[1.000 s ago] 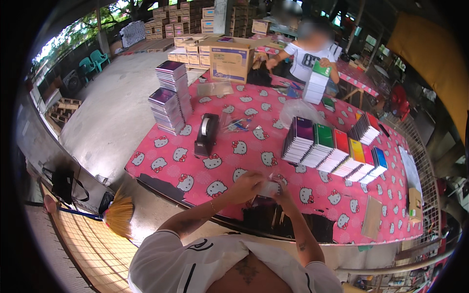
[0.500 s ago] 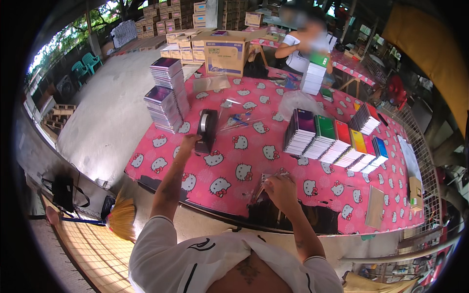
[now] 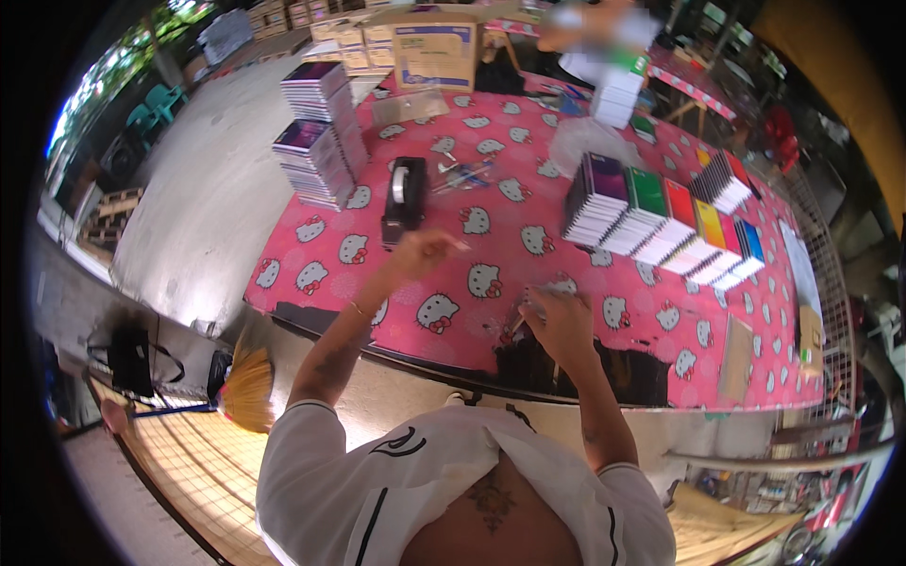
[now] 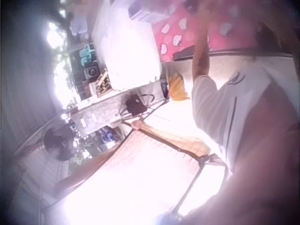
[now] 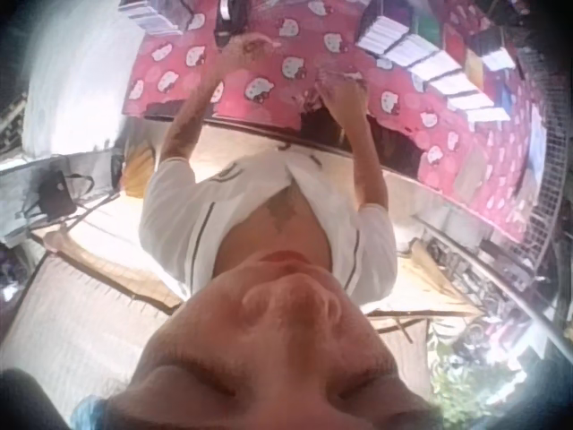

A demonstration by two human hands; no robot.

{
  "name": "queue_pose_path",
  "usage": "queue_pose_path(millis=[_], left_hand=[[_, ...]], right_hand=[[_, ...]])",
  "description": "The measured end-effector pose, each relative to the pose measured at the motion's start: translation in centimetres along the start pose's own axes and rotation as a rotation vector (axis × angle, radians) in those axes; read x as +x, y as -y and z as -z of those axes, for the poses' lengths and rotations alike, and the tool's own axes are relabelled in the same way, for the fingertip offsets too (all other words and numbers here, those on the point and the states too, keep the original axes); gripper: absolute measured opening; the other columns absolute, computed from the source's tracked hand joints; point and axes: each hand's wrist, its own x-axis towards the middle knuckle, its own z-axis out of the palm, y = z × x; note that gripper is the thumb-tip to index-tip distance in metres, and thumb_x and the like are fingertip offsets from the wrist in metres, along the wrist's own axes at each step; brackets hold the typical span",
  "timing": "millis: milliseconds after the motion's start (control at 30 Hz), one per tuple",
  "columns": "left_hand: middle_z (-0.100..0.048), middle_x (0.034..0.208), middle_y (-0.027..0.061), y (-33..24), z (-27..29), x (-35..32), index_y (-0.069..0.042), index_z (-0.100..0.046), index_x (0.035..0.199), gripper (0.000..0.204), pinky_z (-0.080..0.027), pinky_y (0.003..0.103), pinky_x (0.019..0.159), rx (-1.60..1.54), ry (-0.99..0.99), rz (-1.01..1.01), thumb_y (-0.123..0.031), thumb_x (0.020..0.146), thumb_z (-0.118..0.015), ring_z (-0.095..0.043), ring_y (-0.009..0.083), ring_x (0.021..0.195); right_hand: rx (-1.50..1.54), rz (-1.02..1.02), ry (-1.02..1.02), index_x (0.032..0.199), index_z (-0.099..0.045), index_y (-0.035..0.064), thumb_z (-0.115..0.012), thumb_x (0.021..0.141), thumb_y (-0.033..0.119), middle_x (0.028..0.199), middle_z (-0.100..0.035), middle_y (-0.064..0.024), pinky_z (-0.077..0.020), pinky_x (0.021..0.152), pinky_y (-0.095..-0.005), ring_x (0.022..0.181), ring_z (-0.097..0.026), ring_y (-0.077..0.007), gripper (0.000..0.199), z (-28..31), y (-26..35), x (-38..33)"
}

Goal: The person organizes small colored notebooks into stacks by color and places a set of different colored notebooks into a clear plastic bag.

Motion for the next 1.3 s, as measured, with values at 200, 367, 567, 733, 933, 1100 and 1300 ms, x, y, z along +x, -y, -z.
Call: queue_pose_path(millis=[200, 367, 567, 733, 933, 1100, 1300], left_hand=[[-0.067, 0.106, 0.0074, -4.1, -7.6, 2.9, -0.008, -0.070, 0.116, 0.027, -0.050, 0.033, 0.087, -0.179, 0.353, -0.011, -0.006, 0.089, -0.072, -0.062, 0.0195, 0.101], [-0.059, 0.123, 0.0094, -5.1, -6.8, 4.3, -0.015, -0.075, 0.104, 0.021, -0.043, 0.039, 0.098, -0.001, 0.330, -0.288, -0.009, 0.083, -0.076, -0.053, 0.0257, 0.117], [-0.053, 0.135, 0.0098, -5.8, -7.9, 4.8, -0.017, -0.077, 0.093, 0.015, -0.035, 0.047, 0.106, 0.119, 0.219, -0.336, -0.011, 0.080, -0.077, -0.046, 0.0280, 0.127], [-0.047, 0.143, 0.0113, -6.0, -12.5, 6.3, -0.019, -0.077, 0.088, 0.012, -0.032, 0.053, 0.110, 0.165, 0.252, -0.420, -0.012, 0.079, -0.077, -0.040, 0.0357, 0.134], [-0.036, 0.151, 0.0205, -2.7, -15.0, 6.3, -0.022, -0.067, 0.120, 0.045, -0.030, 0.057, 0.113, 0.196, 0.221, -0.350, -0.019, 0.077, -0.080, -0.029, 0.0492, 0.139], [-0.047, 0.139, 0.0225, -2.9, -17.0, 6.1, -0.013, -0.049, 0.142, 0.067, -0.042, 0.047, 0.104, 0.024, -0.038, -0.001, -0.024, 0.083, -0.080, -0.044, 0.0367, 0.131], [-0.068, 0.107, 0.0048, 1.0, -13.9, 3.1, -0.004, -0.054, 0.139, 0.054, -0.050, 0.026, 0.080, -0.440, 0.346, 0.424, -0.022, 0.092, -0.074, -0.062, 0.0107, 0.094]], right_hand=[[0.098, 0.029, 0.079, 0.107, -0.073, 0.0114, -0.074, 0.082, 0.033, 0.091, -0.074, -0.0057, -0.0430, 0.087, -0.0445, 0.084, -0.069, -0.0250, 0.033, 0.3, -0.2, 1.4], [-0.111, 0.073, 0.045, 0.114, -0.071, 0.0133, -0.081, 0.077, 0.028, 0.116, -0.069, -0.0099, -0.0429, 0.096, -0.0466, 0.108, -0.064, -0.0331, 0.041, 3.5, 1.0, 1.0], [0.535, -0.244, -0.214, 0.120, -0.064, 0.0131, -0.088, 0.068, 0.029, 0.128, -0.058, -0.0094, -0.0417, 0.098, -0.0478, 0.123, -0.054, -0.0312, 0.059, -0.5, -7.7, -4.2], [0.373, 0.167, -0.033, 0.119, -0.068, 0.0113, -0.087, 0.072, 0.019, 0.145, -0.046, -0.0153, -0.0425, 0.104, -0.0468, 0.133, -0.048, -0.0347, 0.052, -3.3, -7.6, -3.8], [0.535, 0.160, -0.033, 0.118, -0.072, 0.0109, -0.083, 0.077, 0.018, 0.164, -0.013, -0.0169, -0.0395, 0.111, -0.0461, 0.139, -0.042, -0.0397, 0.043, -4.0, -7.2, -3.2], [0.763, 0.029, -0.179, 0.117, -0.072, 0.0115, -0.076, 0.085, 0.019, 0.159, -0.025, -0.0200, -0.0429, 0.106, -0.0405, 0.132, -0.050, -0.0351, 0.033, -5.5, -8.7, -3.7], [0.855, -0.302, 0.276, 0.126, -0.062, 0.0053, -0.075, 0.089, 0.023, 0.133, -0.056, -0.0110, -0.0490, 0.094, -0.0314, 0.113, -0.057, -0.0176, 0.043, -5.2, -11.8, 2.3]])
